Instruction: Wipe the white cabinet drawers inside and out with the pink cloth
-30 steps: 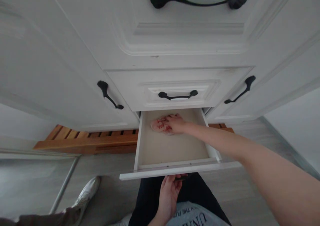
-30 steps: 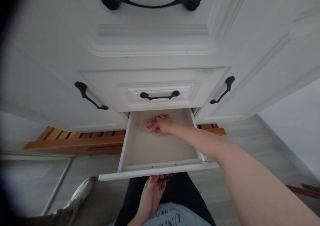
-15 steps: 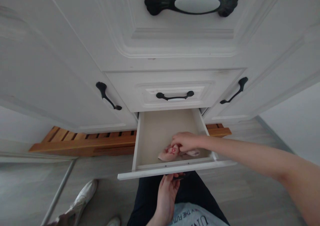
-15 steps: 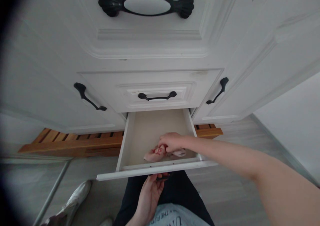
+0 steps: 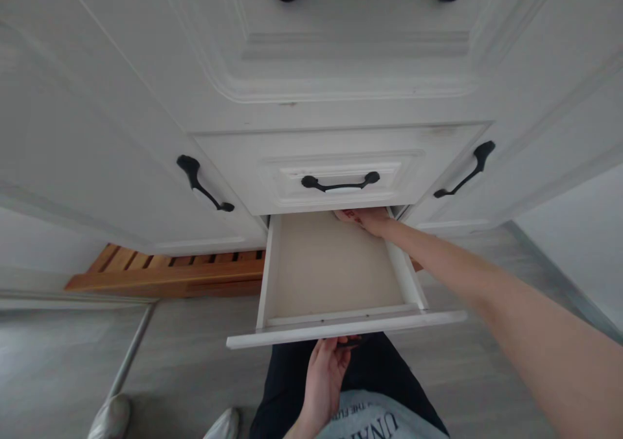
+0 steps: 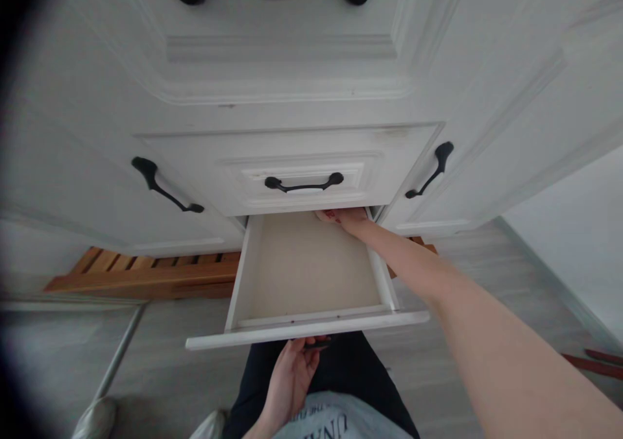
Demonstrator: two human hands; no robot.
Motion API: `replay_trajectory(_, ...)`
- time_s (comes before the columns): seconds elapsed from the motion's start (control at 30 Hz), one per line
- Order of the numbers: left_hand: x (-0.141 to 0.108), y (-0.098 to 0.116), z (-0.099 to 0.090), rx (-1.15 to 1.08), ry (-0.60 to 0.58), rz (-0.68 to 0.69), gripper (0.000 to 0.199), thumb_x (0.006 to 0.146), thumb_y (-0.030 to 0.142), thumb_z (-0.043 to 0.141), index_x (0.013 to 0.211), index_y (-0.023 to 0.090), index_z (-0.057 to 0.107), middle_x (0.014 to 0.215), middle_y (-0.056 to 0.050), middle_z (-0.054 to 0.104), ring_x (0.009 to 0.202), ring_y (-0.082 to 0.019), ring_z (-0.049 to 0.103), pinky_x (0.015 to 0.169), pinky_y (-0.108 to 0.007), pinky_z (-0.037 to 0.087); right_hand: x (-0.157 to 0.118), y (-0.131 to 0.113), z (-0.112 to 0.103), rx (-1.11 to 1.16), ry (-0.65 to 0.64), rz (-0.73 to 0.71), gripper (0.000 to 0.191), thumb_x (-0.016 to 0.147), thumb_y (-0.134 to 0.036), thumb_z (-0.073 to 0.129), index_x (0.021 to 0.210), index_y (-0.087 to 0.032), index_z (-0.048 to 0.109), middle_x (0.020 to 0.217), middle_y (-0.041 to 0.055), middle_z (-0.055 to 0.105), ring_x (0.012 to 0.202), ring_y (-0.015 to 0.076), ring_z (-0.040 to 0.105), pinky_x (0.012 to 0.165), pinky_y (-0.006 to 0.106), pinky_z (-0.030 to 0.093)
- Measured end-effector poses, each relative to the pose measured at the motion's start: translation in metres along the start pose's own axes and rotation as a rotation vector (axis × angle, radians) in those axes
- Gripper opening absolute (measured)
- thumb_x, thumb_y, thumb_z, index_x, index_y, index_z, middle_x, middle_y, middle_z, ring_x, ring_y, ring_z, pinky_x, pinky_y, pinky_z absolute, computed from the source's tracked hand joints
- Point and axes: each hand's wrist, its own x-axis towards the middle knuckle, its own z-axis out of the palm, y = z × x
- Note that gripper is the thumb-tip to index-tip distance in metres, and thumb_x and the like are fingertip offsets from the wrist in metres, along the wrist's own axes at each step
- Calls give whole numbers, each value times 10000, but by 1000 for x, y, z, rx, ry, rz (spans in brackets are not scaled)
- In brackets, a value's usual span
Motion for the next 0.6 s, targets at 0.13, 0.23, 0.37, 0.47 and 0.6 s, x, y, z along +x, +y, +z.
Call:
replay_trajectory(0.13,-1,0,0,6,-12,-12,347,650,437,881,758,156,709,913,-129,785,884,-195,718,772,-266,502,-28,1,7,-214,-192,-76,347,844,-208,636,1191,-202,656,1210,162,645,995,295,665,825,365,490)
replay_trajectory(0.23,-3,1,3,2,-2,-5,356,639,437,887,768,157,711,916,-124,782,884,-194,712,770,-268,502,-65,-8,15,-307,-347,-159,390,730,-156,727,1116,-189,679,1154,152,659,935,294,685,752,335,481)
replay_trajectory(0.37,-6,3,6,-3,5,-3,358,606,412,904,764,152,715,894,-113,775,876,-196,706,767,-266,497,-107,-27,26,-344,-520,-255,274,721,-113,694,985,-184,714,1060,136,699,919,286,692,708,319,457)
replay_trajectory(0.47,-6,4,7,-1,3,1,340,615,401,898,754,152,713,883,-108,770,881,-204,707,768,-273,495,-118,-34,28,-332,-625,-287,224,698,-113,676,903,-191,724,966,120,724,859,284,693,665,322,439)
replay_trajectory(0.6,-6,5,7,12,-5,7,318,636,404,884,754,160,718,898,-106,770,886,-204,702,775,-283,496,-109,-26,22,-242,-749,-281,215,687,-187,661,886,-237,728,808,40,719,701,229,659,587,296,403)
